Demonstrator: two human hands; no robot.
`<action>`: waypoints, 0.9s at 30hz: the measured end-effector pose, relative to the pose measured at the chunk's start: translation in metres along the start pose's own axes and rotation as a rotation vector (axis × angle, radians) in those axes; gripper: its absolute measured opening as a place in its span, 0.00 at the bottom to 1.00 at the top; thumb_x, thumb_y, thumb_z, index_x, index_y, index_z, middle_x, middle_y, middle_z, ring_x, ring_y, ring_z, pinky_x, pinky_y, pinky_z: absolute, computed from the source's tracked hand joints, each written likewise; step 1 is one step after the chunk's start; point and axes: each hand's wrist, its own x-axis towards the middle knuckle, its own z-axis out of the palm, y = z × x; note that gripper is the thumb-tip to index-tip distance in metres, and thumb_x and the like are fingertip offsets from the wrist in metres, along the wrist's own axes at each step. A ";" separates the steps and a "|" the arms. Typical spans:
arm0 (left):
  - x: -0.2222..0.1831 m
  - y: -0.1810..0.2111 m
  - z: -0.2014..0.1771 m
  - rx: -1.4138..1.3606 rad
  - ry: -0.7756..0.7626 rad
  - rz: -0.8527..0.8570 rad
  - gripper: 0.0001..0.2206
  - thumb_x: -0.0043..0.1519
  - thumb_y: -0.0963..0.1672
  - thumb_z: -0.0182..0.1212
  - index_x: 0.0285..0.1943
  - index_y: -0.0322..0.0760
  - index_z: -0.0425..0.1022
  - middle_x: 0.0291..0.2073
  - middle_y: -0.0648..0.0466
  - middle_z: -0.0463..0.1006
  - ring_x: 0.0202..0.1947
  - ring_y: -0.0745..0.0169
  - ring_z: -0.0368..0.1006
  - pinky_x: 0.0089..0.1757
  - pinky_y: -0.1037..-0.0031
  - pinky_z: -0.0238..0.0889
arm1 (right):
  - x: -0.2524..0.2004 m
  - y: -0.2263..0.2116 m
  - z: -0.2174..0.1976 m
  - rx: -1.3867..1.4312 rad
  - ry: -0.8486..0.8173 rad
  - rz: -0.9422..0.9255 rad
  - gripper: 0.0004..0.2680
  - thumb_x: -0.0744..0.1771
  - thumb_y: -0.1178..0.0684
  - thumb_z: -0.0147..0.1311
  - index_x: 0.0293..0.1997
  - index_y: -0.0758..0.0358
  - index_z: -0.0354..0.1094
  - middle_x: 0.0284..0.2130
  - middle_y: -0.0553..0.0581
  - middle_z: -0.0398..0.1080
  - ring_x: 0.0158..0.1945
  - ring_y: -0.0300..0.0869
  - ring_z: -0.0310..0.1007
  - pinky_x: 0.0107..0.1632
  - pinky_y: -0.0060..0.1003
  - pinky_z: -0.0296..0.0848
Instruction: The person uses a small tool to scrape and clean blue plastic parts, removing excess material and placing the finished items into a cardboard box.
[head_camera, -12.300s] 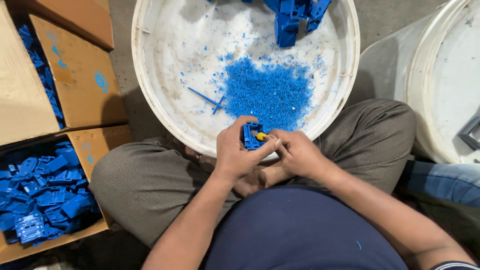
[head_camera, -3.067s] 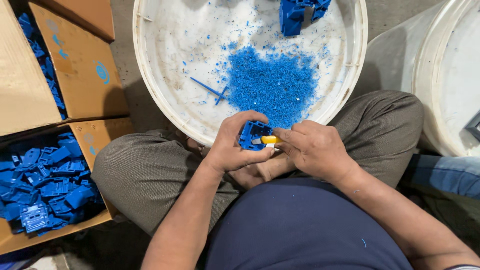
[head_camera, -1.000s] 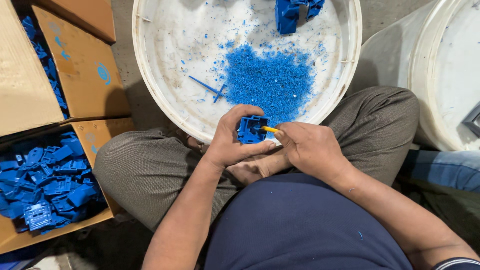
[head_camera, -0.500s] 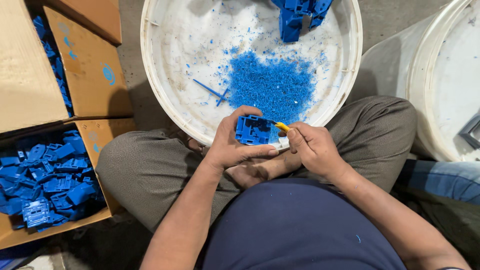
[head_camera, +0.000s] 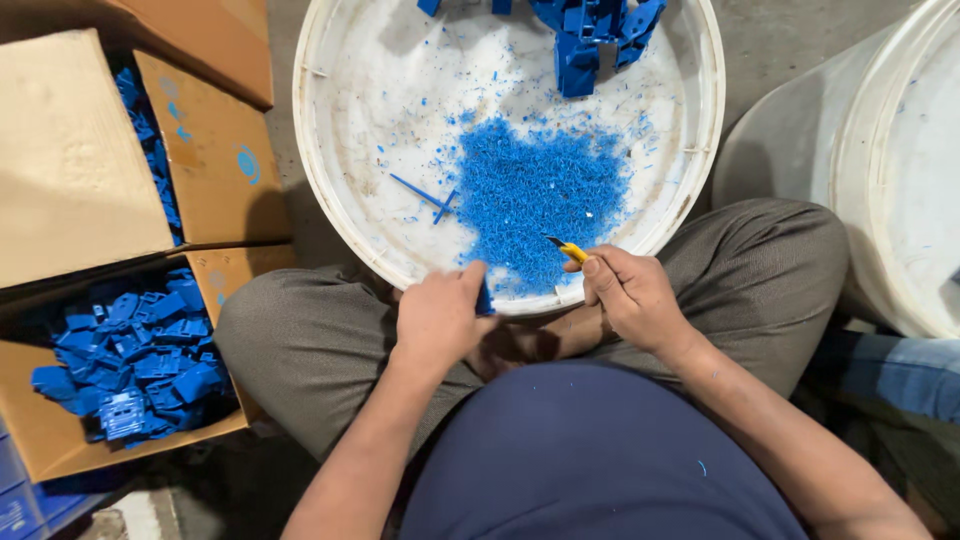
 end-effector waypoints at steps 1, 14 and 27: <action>-0.001 0.001 -0.002 0.006 -0.089 -0.092 0.29 0.45 0.53 0.80 0.53 0.43 0.74 0.32 0.46 0.80 0.35 0.40 0.77 0.36 0.54 0.69 | -0.002 0.001 -0.002 0.026 -0.005 0.070 0.12 0.72 0.49 0.45 0.46 0.68 0.74 0.18 0.47 0.66 0.21 0.31 0.61 0.27 0.29 0.63; -0.014 0.060 -0.060 -0.559 0.217 0.065 0.29 0.45 0.54 0.79 0.50 0.37 0.76 0.36 0.52 0.82 0.39 0.53 0.80 0.43 0.66 0.72 | 0.002 -0.023 -0.034 -0.161 -0.052 -0.113 0.11 0.70 0.50 0.50 0.52 0.64 0.74 0.24 0.53 0.72 0.26 0.36 0.72 0.32 0.32 0.71; -0.004 0.069 -0.051 -0.302 0.190 0.159 0.31 0.46 0.57 0.78 0.52 0.37 0.77 0.39 0.50 0.81 0.40 0.46 0.74 0.45 0.60 0.66 | 0.004 -0.064 -0.039 -0.501 -0.120 -0.408 0.06 0.66 0.53 0.59 0.45 0.59 0.76 0.24 0.54 0.71 0.28 0.49 0.74 0.31 0.44 0.70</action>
